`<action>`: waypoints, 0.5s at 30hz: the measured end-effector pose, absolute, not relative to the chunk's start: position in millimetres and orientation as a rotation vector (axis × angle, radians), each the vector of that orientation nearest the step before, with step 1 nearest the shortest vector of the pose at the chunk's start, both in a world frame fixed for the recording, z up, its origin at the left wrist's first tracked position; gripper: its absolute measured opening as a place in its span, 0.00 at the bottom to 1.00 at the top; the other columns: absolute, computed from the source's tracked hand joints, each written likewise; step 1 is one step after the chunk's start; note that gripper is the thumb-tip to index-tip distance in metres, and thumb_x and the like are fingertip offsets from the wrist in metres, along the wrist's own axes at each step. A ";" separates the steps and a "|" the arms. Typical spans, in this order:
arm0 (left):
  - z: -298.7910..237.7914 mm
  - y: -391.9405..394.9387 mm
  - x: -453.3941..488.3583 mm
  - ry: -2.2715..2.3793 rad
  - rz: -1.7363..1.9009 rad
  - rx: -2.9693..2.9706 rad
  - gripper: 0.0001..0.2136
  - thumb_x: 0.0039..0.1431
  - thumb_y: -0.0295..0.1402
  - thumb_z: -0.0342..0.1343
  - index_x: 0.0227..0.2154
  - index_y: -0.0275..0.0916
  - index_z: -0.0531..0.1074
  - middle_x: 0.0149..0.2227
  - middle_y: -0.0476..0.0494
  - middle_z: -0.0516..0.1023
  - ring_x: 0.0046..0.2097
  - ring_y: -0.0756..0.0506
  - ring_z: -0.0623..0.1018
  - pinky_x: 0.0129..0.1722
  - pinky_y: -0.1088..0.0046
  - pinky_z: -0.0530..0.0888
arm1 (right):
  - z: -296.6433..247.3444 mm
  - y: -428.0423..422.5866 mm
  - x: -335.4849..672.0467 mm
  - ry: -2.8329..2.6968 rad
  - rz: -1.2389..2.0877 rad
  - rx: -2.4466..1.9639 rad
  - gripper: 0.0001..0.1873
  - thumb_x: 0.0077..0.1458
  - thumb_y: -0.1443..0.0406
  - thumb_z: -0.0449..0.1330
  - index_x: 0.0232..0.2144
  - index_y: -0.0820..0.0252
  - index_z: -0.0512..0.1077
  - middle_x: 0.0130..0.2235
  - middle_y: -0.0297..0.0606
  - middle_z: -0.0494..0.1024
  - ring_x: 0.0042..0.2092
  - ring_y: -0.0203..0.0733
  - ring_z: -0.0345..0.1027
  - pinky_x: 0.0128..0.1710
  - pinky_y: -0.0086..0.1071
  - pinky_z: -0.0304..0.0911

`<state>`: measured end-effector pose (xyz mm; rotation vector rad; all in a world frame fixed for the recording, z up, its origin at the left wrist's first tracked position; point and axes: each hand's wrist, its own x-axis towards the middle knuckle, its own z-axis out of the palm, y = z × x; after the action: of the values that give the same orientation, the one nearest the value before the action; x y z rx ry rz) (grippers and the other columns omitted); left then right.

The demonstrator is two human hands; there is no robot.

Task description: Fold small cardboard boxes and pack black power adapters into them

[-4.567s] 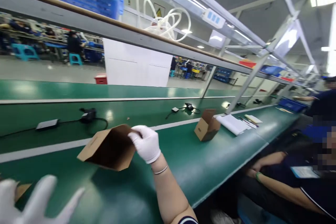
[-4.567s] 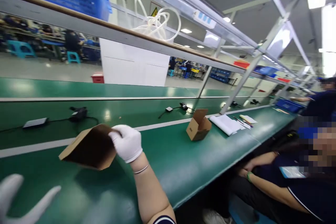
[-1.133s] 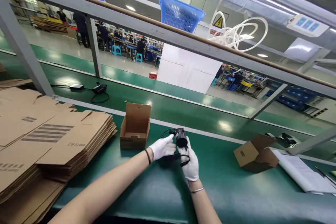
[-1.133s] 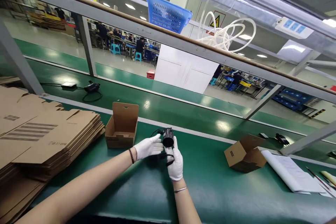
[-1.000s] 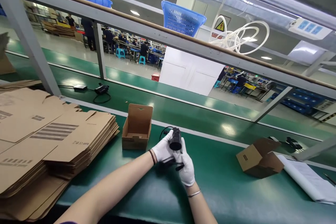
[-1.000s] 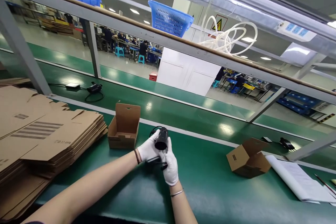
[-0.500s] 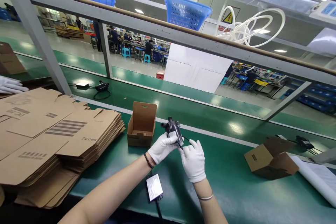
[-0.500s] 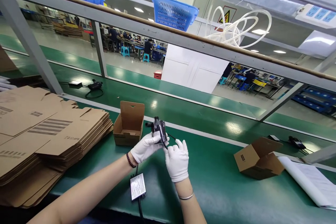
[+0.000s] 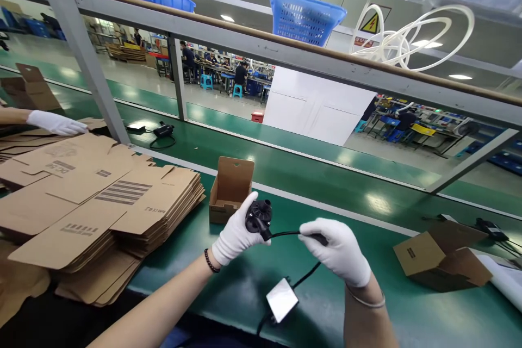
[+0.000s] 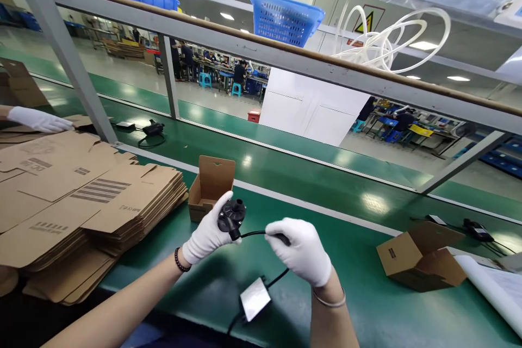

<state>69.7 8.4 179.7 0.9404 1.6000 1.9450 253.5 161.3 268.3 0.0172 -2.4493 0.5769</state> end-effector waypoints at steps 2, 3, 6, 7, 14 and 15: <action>176.8 2.8 72.9 1.649 1.713 1.063 0.59 0.25 0.27 0.75 0.66 0.43 0.54 0.46 0.42 0.78 0.45 0.37 0.78 0.51 0.60 0.73 | 282.8 152.2 232.5 -2.494 0.595 0.161 0.07 0.58 0.64 0.60 0.28 0.54 0.76 0.25 0.33 0.77 0.26 0.35 0.70 0.28 0.27 0.63; 177.0 1.5 75.4 1.653 1.627 1.145 0.58 0.26 0.28 0.75 0.65 0.42 0.55 0.45 0.43 0.79 0.44 0.36 0.78 0.49 0.60 0.74 | 286.2 148.4 219.5 -2.516 0.634 0.199 0.08 0.58 0.64 0.60 0.27 0.55 0.75 0.26 0.32 0.77 0.27 0.34 0.69 0.29 0.26 0.63; 180.3 1.7 81.7 1.659 1.474 1.444 0.42 0.34 0.32 0.72 0.58 0.41 0.65 0.39 0.45 0.80 0.40 0.38 0.79 0.44 0.63 0.77 | 280.9 145.2 180.9 -2.578 0.849 0.118 0.09 0.54 0.59 0.64 0.25 0.56 0.73 0.27 0.31 0.76 0.28 0.34 0.69 0.29 0.25 0.63; 180.5 2.6 82.2 1.691 1.469 1.523 0.36 0.38 0.32 0.69 0.55 0.41 0.68 0.38 0.45 0.80 0.39 0.39 0.79 0.43 0.62 0.77 | 275.1 146.7 170.7 -2.589 0.924 0.036 0.12 0.52 0.58 0.65 0.23 0.57 0.72 0.26 0.30 0.75 0.28 0.34 0.69 0.29 0.25 0.63; 157.6 8.3 61.2 2.347 2.009 1.733 0.36 0.54 0.35 0.58 0.64 0.38 0.50 0.40 0.39 0.77 0.38 0.40 0.80 0.40 0.61 0.79 | 236.2 139.7 162.1 -2.514 0.846 -0.132 0.24 0.67 0.54 0.41 0.39 0.58 0.73 0.32 0.37 0.78 0.33 0.39 0.72 0.38 0.31 0.67; 155.5 9.0 58.7 2.399 2.053 1.678 0.37 0.55 0.35 0.57 0.65 0.38 0.48 0.41 0.39 0.77 0.39 0.41 0.80 0.41 0.62 0.79 | 234.7 133.0 165.1 -2.552 0.813 -0.091 0.24 0.67 0.54 0.41 0.48 0.59 0.71 0.35 0.39 0.79 0.34 0.41 0.74 0.39 0.33 0.68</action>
<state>58.7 9.0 155.5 1.6776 2.3991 2.0528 165.1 133.0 234.7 -0.0911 -2.5521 0.8133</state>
